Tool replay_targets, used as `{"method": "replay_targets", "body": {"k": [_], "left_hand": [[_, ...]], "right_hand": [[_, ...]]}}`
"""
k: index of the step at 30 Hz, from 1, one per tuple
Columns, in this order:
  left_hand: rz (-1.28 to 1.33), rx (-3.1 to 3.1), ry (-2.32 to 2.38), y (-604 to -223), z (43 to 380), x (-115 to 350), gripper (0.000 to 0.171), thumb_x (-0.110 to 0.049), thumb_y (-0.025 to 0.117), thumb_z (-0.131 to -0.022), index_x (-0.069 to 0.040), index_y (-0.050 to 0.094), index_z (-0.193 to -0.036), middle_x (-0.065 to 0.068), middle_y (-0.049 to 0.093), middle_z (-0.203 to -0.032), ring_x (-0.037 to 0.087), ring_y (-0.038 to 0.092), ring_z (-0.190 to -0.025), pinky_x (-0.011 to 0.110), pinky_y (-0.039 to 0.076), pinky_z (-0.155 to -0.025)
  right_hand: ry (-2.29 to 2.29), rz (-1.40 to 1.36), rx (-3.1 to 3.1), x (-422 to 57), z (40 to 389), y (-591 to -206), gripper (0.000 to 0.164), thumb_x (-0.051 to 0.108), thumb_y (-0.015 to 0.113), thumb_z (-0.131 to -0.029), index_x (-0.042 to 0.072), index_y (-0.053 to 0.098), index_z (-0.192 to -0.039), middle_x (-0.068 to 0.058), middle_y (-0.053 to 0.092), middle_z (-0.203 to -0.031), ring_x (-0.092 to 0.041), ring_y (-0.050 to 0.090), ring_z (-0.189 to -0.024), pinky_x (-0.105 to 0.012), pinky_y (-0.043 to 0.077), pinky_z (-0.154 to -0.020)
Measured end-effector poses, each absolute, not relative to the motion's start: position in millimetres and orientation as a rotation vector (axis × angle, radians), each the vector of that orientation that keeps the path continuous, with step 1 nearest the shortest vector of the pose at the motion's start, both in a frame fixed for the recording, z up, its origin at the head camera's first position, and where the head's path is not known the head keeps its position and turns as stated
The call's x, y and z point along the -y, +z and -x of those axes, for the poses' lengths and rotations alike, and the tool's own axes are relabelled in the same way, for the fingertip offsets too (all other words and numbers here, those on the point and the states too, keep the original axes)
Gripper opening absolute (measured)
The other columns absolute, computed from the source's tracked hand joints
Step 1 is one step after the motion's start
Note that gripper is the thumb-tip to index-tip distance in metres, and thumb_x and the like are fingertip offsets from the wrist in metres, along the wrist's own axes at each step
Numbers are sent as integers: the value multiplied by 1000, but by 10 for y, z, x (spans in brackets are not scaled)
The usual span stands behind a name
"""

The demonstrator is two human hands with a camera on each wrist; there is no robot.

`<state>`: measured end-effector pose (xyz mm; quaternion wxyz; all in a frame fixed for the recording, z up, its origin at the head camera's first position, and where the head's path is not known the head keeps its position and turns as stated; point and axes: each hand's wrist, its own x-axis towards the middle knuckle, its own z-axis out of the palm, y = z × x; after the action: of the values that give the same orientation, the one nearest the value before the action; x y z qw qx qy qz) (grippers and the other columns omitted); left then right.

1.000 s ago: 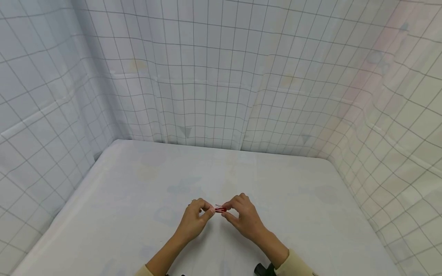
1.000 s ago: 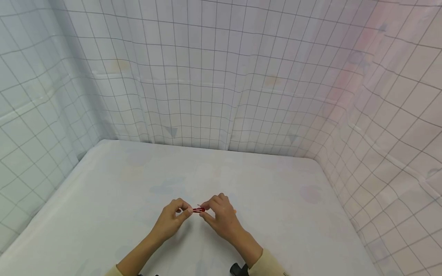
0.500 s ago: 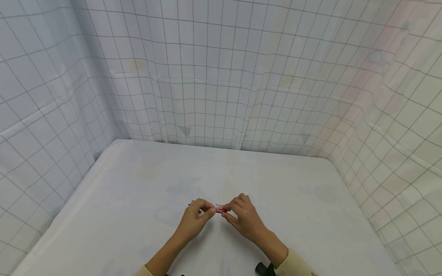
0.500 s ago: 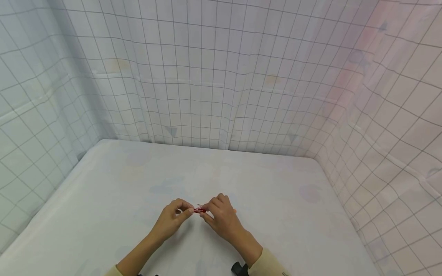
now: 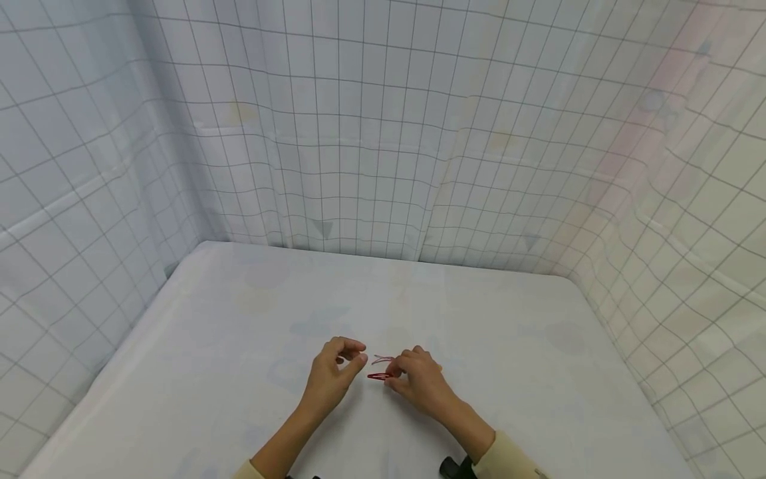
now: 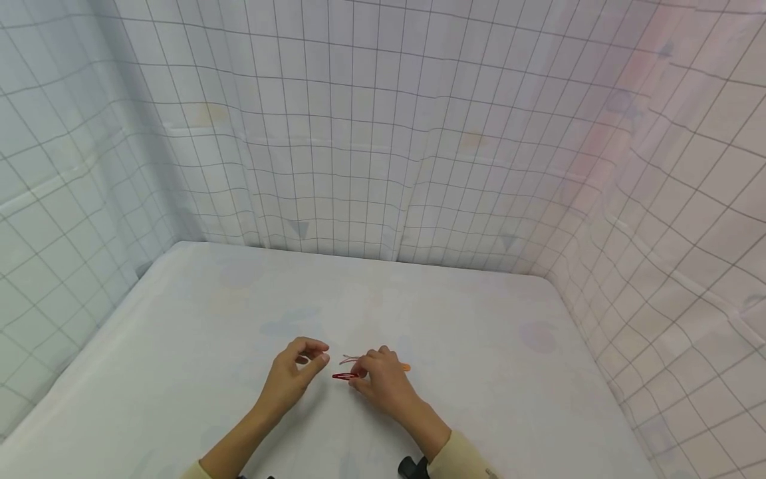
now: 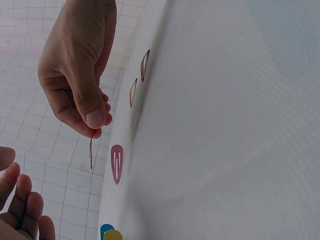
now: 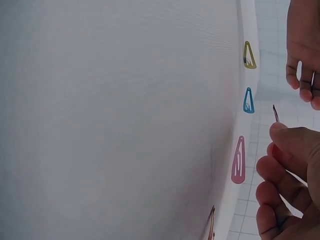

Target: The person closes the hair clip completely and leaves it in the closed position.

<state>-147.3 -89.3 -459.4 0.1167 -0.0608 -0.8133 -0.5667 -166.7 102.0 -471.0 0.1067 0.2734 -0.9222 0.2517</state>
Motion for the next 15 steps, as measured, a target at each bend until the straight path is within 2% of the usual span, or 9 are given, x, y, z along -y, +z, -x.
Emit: {"method": "replay_targets", "body": {"k": [7, 15], "left_hand": [[149, 2326, -1686, -4573, 1466, 868, 13, -12, 69, -84, -13, 66, -96, -6, 63, -89, 9, 54, -88, 27, 40, -82], [171, 2330, -1682, -4573, 1459, 863, 13, -12, 70, -84, -15, 65, -95, -7, 62, -89, 10, 54, -88, 29, 41, -82]], "right_hand": [[695, -764, 2832, -1019, 1698, -4720, 8, 19, 77, -75, 19, 71, -80, 7, 61, -74, -7, 46, -74, -19, 33, -62], [662, -833, 2881, -1022, 1724, -4737, 8, 22, 77, -75, 19, 72, -80, 8, 58, -71, -5, 42, -71, -22, 36, -70]]}}
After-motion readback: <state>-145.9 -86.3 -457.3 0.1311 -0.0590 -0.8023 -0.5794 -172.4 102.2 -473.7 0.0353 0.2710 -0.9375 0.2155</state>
